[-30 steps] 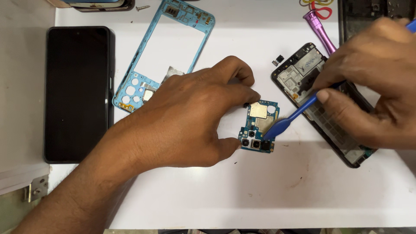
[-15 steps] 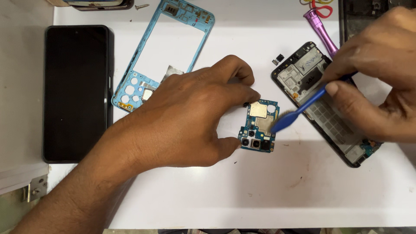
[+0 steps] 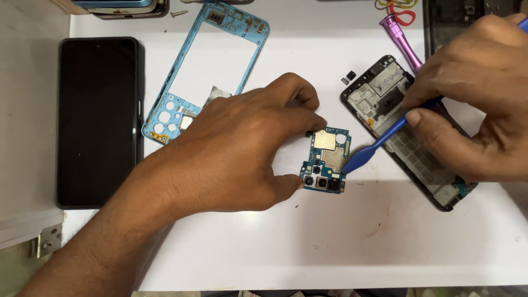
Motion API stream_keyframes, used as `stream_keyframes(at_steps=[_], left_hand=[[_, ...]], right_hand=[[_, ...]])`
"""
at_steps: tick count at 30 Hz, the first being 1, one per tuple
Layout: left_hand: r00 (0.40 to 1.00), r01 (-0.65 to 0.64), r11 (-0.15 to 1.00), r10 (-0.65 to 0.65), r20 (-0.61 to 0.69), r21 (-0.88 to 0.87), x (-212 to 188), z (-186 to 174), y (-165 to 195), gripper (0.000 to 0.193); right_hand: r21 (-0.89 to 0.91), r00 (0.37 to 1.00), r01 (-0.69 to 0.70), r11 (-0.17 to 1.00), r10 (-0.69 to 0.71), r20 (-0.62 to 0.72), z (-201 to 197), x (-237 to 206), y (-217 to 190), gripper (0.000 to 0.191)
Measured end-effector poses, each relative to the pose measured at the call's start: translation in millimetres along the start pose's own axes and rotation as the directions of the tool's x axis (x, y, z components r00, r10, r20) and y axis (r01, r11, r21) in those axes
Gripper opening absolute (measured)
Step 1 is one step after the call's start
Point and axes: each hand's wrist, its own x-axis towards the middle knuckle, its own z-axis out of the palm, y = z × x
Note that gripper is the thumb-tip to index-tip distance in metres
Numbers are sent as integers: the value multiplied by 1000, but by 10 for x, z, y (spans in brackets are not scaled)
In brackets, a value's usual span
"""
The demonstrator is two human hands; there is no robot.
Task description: The person cleans a disassembled smartphone motherboard at a repair workbench. They apply liquid from a squeeze bottle onto the board, then use a blue plastic pry tool to scrape and wipe the board surface, repeatedly repositioning the board and working over its components.
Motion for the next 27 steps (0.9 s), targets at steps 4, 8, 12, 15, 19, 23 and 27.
stream_keyframes(at_steps=[4, 8, 12, 15, 19, 23, 27], left_hand=[[1000, 16, 1000, -16, 15, -5, 4, -9, 11, 63], [1000, -2, 1000, 2, 2, -1, -2, -4, 14, 63], [1000, 7, 1000, -7, 12, 19, 6, 0, 15, 65], [999, 25, 999, -25, 23, 28, -1, -7, 21, 64], [1000, -4, 999, 5, -3, 36, -15, -25, 38, 62], [1000, -4, 1000, 4, -3, 28, -5, -41, 50, 61], [1000, 13, 999, -13, 5, 34, -2, -60, 69, 60]], right_hand=[[-14, 998, -41, 999, 40, -42, -16, -6, -27, 11], [-91, 997, -47, 995, 40, -71, -57, 9, -58, 10], [-106, 995, -71, 992, 64, -73, -96, 21, -112, 11], [-36, 994, -79, 996, 76, -75, -92, 27, -149, 11], [32, 998, -50, 998, 51, -38, -73, 29, -189, 13], [36, 999, -22, 999, 23, -33, -71, 46, -202, 15], [-25, 993, -94, 995, 92, -77, -81, 21, -231, 15]])
